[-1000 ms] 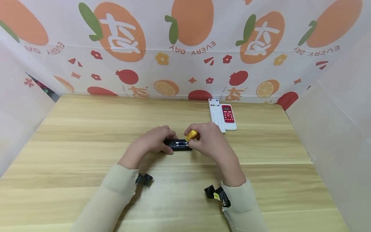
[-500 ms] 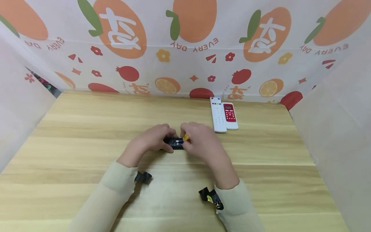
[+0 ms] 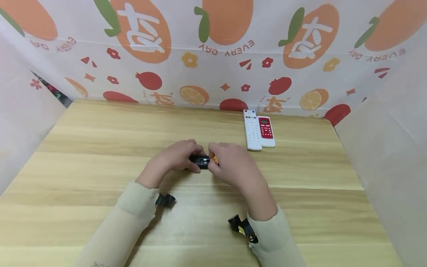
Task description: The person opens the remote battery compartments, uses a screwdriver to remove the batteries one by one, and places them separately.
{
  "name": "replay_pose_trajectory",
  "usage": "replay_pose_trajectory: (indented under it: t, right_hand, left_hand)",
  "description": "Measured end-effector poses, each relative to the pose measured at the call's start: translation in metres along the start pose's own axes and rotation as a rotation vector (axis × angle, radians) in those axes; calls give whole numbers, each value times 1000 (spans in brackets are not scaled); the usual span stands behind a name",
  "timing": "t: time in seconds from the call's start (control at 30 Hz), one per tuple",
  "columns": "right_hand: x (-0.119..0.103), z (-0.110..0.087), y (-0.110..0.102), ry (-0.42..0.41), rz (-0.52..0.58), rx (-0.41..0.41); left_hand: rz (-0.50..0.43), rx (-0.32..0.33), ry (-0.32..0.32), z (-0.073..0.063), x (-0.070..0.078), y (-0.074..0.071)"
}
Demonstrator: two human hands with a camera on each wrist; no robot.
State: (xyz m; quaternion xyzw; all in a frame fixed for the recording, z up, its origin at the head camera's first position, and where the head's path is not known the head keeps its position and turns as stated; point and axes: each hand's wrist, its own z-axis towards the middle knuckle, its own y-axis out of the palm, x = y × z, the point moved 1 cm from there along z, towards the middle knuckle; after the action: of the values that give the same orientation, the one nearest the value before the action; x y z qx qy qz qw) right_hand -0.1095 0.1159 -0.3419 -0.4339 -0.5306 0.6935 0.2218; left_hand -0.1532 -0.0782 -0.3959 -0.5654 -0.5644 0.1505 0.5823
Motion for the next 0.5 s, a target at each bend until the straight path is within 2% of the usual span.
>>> replay_pose_trajectory:
  t: [0.13, 0.23, 0.33, 0.5]
  right_hand:
    - [-14, -8, -2, 20, -75, -69]
    - [-19, -11, -3, 32, -89, -93]
    - [-13, -7, -2, 60, -40, -32]
    - [10, 6, 6, 108, 134, 168]
  left_hand:
    - [0, -3, 28, 2, 0, 0]
    - [0, -4, 32, 3, 0, 0]
    - [5, -7, 38, 5, -1, -1]
    - [13, -23, 47, 5, -2, -2]
